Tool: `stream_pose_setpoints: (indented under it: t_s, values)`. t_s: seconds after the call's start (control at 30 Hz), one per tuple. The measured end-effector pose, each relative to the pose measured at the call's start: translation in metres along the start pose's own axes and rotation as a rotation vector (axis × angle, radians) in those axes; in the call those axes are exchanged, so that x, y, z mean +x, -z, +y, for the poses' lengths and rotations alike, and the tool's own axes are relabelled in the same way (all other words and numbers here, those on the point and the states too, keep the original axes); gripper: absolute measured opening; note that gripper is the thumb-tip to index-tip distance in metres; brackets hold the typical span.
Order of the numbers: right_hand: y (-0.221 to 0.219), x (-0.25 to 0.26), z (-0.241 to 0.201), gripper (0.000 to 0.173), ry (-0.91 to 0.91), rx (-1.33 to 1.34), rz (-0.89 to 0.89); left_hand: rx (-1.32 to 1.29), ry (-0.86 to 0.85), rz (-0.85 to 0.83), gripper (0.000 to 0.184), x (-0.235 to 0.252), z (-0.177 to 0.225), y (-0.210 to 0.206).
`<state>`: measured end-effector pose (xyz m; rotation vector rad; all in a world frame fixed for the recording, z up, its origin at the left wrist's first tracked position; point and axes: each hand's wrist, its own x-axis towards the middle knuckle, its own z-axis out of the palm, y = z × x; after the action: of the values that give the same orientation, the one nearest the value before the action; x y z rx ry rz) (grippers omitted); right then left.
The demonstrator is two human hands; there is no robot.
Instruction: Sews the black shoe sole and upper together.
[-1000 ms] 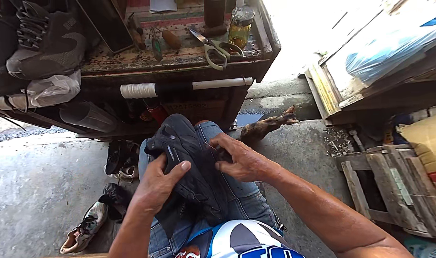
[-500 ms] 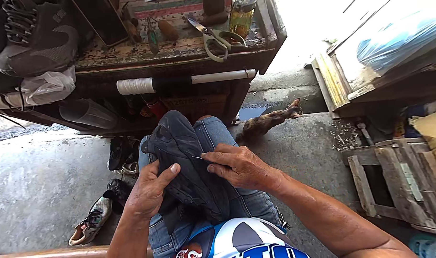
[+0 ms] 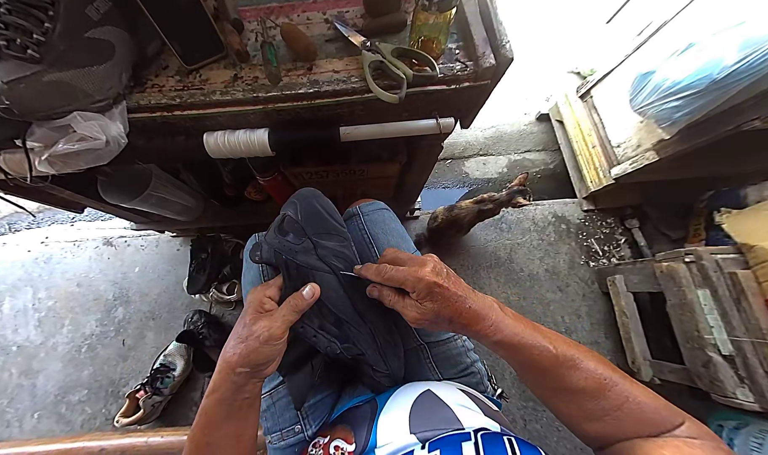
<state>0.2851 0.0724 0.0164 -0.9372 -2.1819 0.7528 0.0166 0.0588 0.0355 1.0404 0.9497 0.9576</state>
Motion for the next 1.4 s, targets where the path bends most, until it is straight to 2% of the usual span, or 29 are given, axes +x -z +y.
stream_pose_setpoints:
  t_s: [0.1,0.23,0.53,1.03,1.23,1.3,1.4]
  values:
    - [0.003,0.002,-0.004,0.028,0.0,-0.09,-0.004,0.022,-0.01,-0.013,0.019,0.001,0.001,-0.002]
    - [0.018,0.013,-0.01,0.028,-0.002,-0.256,-0.106,0.067,0.007,-0.026,0.02,0.005,0.002,-0.008]
    - [0.031,0.038,-0.01,0.017,0.071,-0.383,-0.285,0.049,0.061,-0.028,0.02,0.008,0.003,-0.013]
    - [0.015,0.063,-0.017,0.012,0.103,-0.51,-0.39,0.067,0.036,-0.013,0.024,0.011,-0.002,-0.008]
    - [0.019,0.06,-0.011,0.015,0.118,-0.399,-0.358,0.007,0.049,-0.068,0.026,0.008,-0.002,-0.007]
    - [0.027,0.051,-0.011,0.017,0.141,-0.337,-0.294,-0.022,0.043,-0.129,0.032,0.002,0.004,-0.009]
    - [0.034,0.031,-0.013,0.025,0.113,-0.271,-0.198,0.014,-0.038,-0.204,0.059,-0.013,0.016,-0.008]
